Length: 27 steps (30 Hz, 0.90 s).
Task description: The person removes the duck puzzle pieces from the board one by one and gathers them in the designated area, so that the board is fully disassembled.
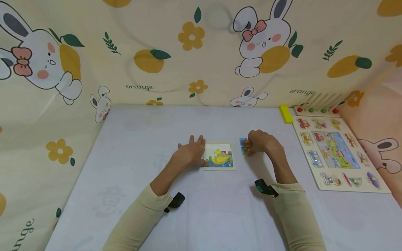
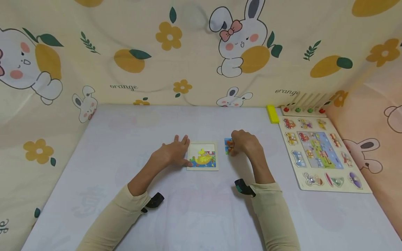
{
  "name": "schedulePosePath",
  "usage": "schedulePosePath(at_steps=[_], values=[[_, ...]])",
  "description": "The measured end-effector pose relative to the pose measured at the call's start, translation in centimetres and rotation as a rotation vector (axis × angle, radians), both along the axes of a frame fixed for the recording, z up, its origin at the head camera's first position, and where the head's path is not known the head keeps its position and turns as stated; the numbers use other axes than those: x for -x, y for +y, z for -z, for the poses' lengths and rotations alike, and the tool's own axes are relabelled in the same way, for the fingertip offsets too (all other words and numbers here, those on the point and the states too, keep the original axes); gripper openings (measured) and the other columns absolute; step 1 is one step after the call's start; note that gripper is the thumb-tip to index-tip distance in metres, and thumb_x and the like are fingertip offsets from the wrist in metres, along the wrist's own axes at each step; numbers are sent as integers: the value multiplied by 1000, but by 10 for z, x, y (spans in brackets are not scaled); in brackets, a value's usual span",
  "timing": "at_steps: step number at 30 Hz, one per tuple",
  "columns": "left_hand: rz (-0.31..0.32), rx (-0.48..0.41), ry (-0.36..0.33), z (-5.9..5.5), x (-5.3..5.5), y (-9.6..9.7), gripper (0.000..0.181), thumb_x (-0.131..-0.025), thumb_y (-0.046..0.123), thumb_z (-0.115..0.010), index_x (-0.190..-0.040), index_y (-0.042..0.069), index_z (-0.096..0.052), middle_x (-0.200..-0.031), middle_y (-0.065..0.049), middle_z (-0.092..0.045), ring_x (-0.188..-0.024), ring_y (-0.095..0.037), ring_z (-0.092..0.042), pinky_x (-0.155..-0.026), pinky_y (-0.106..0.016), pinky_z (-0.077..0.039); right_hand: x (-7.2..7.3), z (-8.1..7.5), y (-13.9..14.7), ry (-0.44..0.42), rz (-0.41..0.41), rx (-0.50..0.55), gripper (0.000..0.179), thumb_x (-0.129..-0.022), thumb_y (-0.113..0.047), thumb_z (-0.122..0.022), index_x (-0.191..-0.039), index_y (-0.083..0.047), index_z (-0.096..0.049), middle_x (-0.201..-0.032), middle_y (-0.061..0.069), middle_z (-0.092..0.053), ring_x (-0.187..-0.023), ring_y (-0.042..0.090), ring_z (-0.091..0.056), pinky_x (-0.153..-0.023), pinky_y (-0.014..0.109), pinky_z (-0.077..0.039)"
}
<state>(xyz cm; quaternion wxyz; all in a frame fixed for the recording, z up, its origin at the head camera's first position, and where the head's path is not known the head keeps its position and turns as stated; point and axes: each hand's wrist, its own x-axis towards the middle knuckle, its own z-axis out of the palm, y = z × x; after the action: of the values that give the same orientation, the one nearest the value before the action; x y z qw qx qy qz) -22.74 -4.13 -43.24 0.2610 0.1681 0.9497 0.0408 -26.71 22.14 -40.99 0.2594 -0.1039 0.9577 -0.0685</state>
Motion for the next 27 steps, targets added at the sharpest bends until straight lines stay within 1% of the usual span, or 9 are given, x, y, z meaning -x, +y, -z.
schedulePosePath(at_steps=[3, 7, 9, 11, 14, 17, 21, 24, 27], values=[[-2, 2, -1, -1, 0, 0, 102, -95, 52, -73, -168, 7, -17, -178, -9, -11, -165, -39, -10, -119, -74, -32, -1, -4, 1, 2, 4, 17, 29, -83, -21, -90, -92, -2, -70, -87, 9, -66, -80, 23, -55, -69, 34, -45], [-2, 5, -3, -1, 0, 0, 102, -95, 53, -72, -168, 7, -17, -178, -8, -11, -165, -39, -10, -118, -74, -32, -4, -10, 1, 13, 23, 40, 25, -84, -20, -88, -87, -4, -69, -85, 8, -65, -79, 23, -55, -67, 33, -44], [-1, 7, -5, -1, 0, 0, 102, -95, 53, -72, -168, 7, -17, -178, -8, -11, -165, -39, -10, -119, -74, -32, -5, -12, 0, 22, 11, 58, 24, -87, -20, -86, -86, -4, -68, -83, 7, -63, -77, 22, -54, -66, 31, -43], [0, 7, -7, -1, 0, -1, 102, -95, 53, -72, -168, 7, -16, -178, -8, -11, -165, -39, -10, -119, -74, -32, -6, -14, -1, 41, -26, 99, 21, -89, -19, -84, -87, -4, -69, -83, 7, -64, -76, 21, -56, -65, 31, -44], [0, 11, -7, -2, 0, -1, 101, -96, 53, -71, -168, 8, -17, -178, -8, -10, -165, -39, -10, -119, -74, -32, -6, -15, -4, 73, -103, 192, 15, -92, -15, -79, -93, -2, -71, -85, 10, -68, -76, 20, -58, -67, 31, -48], [5, 12, -11, -3, 1, -1, 101, -96, 53, -71, -168, 8, -16, -178, -8, -10, -165, -39, -9, -119, -74, -32, -7, -15, -11, 96, -155, 265, 16, -93, -10, -77, -103, 0, -71, -89, 13, -68, -79, 21, -60, -72, 33, -51], [8, 19, -23, -2, 2, -1, 101, -97, 54, -69, -168, 7, -14, -178, -8, -8, -165, -39, -8, -119, -74, -32, -9, -11, -27, 99, -188, 317, 26, -94, -12, -78, -113, 2, -70, -90, 12, -65, -80, 21, -58, -73, 32, -50], [3, 20, -31, -1, 3, -1, 102, -97, 55, -69, -168, 8, -14, -179, -8, -8, -165, -39, -8, -120, -73, -31, -11, -5, -38, 90, -213, 356, 29, -93, -14, -79, -115, 2, -70, -89, 11, -64, -79, 20, -56, -71, 29, -48], [1, 15, -36, 1, 3, -2, 102, -96, 56, -69, -168, 8, -15, -179, -8, -8, -165, -39, -8, -121, -73, -30, -13, 1, -48, 72, -240, 371, 31, -93, -16, -80, -116, 3, -70, -87, 9, -63, -78, 19, -55, -69, 28, -46]])
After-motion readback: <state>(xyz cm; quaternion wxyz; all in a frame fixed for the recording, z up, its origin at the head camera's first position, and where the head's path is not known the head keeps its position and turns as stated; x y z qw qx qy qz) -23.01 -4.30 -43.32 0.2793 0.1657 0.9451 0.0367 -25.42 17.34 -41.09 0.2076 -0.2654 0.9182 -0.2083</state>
